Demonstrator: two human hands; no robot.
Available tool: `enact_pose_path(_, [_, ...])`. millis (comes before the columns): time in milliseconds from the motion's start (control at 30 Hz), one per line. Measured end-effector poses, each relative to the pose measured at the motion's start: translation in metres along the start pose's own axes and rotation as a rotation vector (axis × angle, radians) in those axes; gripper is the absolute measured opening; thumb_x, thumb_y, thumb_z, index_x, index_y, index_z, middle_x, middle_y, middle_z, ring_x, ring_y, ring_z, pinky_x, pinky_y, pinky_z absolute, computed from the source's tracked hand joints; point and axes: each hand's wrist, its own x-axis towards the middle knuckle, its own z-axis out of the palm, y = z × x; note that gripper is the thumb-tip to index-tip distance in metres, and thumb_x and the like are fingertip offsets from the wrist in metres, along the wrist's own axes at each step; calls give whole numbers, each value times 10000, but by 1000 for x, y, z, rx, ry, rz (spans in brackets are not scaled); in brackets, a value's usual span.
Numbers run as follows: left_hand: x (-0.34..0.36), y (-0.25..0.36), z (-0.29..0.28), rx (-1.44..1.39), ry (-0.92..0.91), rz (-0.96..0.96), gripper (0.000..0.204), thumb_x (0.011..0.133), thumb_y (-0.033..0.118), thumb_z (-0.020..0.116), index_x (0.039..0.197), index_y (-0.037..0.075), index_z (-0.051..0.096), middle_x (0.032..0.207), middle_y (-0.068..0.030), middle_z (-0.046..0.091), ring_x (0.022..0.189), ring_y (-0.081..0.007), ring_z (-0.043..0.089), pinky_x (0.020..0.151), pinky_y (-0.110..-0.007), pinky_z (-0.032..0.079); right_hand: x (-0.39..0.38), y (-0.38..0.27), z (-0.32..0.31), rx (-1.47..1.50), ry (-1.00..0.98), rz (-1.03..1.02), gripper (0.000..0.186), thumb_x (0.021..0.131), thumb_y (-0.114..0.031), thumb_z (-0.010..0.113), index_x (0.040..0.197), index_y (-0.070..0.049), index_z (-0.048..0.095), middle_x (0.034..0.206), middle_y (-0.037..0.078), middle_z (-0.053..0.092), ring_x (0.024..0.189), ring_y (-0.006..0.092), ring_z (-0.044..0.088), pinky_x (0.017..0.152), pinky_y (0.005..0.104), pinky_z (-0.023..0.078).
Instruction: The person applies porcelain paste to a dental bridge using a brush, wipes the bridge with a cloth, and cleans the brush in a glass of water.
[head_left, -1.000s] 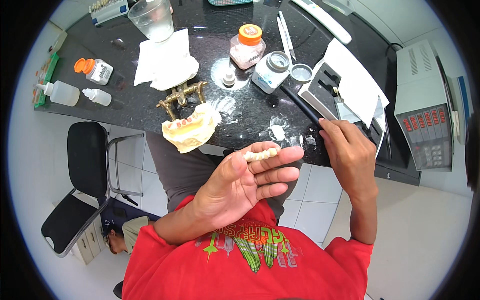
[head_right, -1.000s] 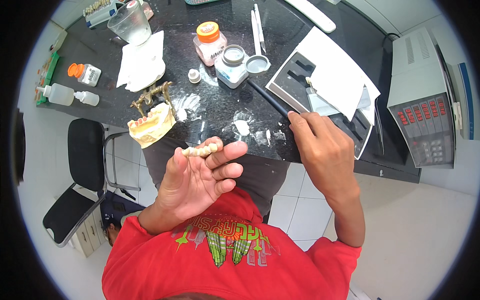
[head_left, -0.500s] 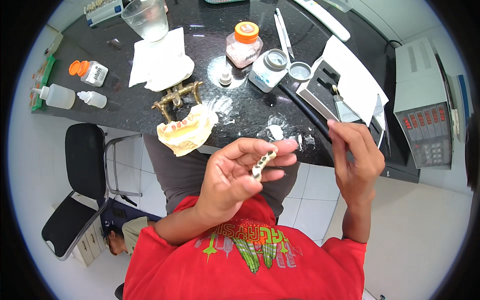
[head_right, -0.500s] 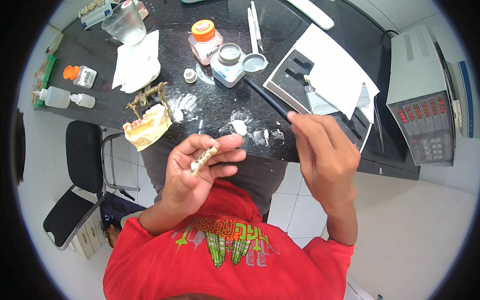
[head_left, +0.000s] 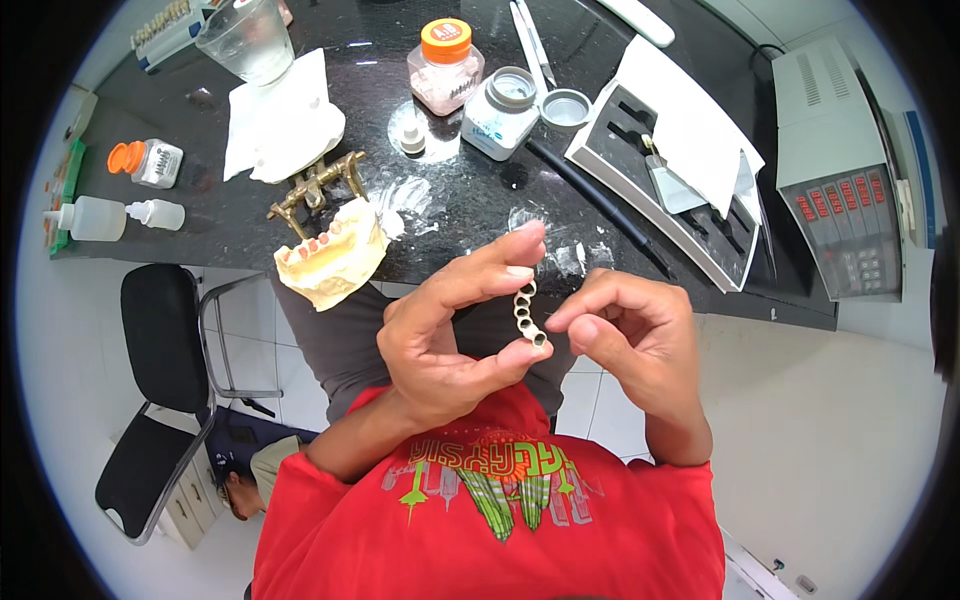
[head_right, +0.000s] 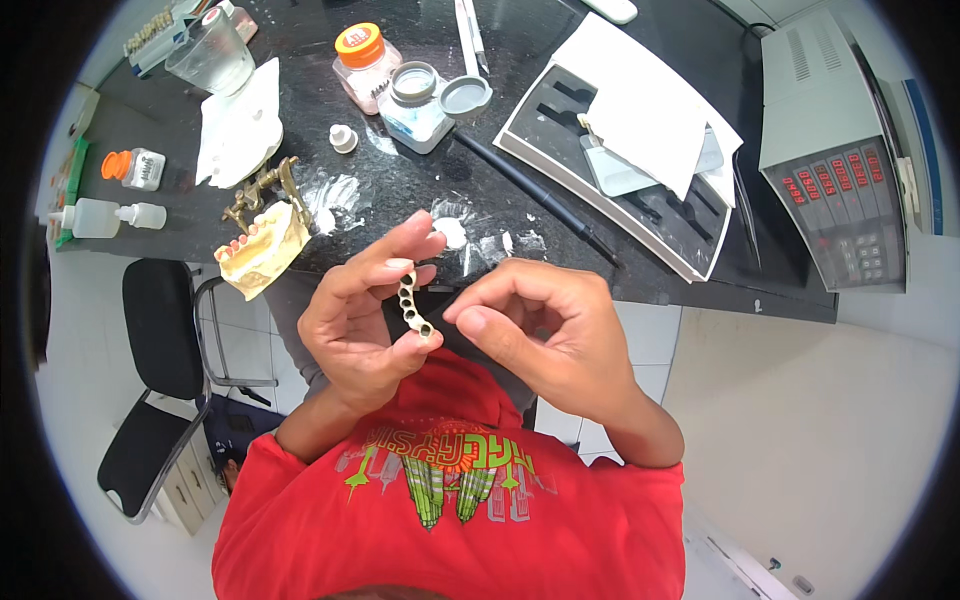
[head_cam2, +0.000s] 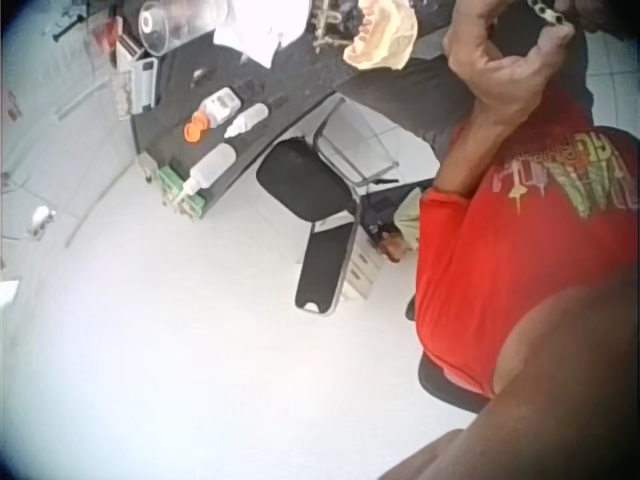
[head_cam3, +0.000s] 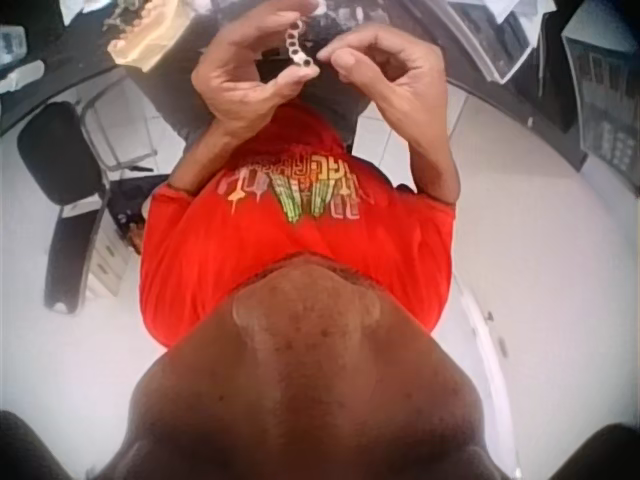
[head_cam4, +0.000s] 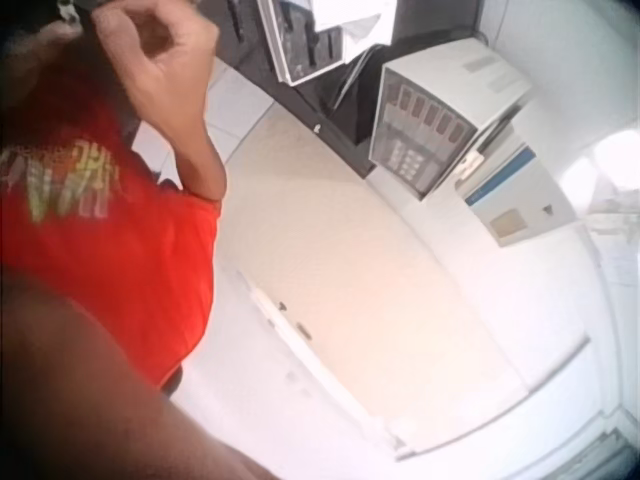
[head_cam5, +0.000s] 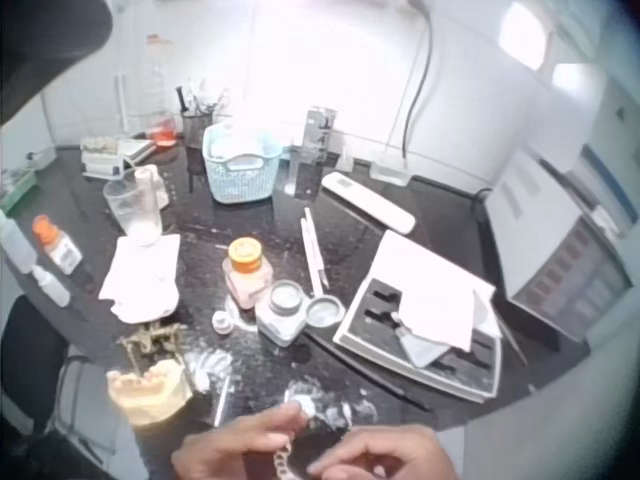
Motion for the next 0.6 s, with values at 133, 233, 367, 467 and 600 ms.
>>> enact_pose_path(133, [0,-4,0,22,4,45,477,679,-2,798,1105,-32,586,1225,-293,552,1118,-349,587,919,-399,495,4,1,6,113,-32,51,129,897,-79,622,908,44,658,804,32,651,659,2,532,548,168,390])
enact_pose_path(233, [1,-3,-1,93,-13,93,479,670,5,807,1094,-25,587,1222,-292,554,1097,-349,601,894,-393,509,4,1,4,99,-73,64,120,892,-81,630,910,33,663,782,22,641,642,-1,527,535,167,380])
enact_pose_path(367, [2,-5,-1,181,-12,147,473,661,6,813,1078,-24,590,1208,-286,565,1066,-346,619,870,-383,524,4,2,2,39,-87,52,108,881,-89,647,912,12,669,744,5,629,605,-9,509,522,165,370])
enact_pose_path(467, [1,-3,-2,144,-28,105,487,668,-12,805,1099,-14,579,1251,-269,542,1093,-333,606,880,-359,522,5,0,8,-70,74,-56,93,844,-78,685,896,-2,668,708,8,620,575,4,509,500,167,369])
enact_pose_path(600, [-1,16,4,-398,36,-350,488,754,69,762,1182,22,532,1341,-233,473,1192,-312,533,933,-355,492,4,2,2,-635,318,-576,140,766,-60,752,867,-24,663,704,49,619,550,66,547,443,195,388])
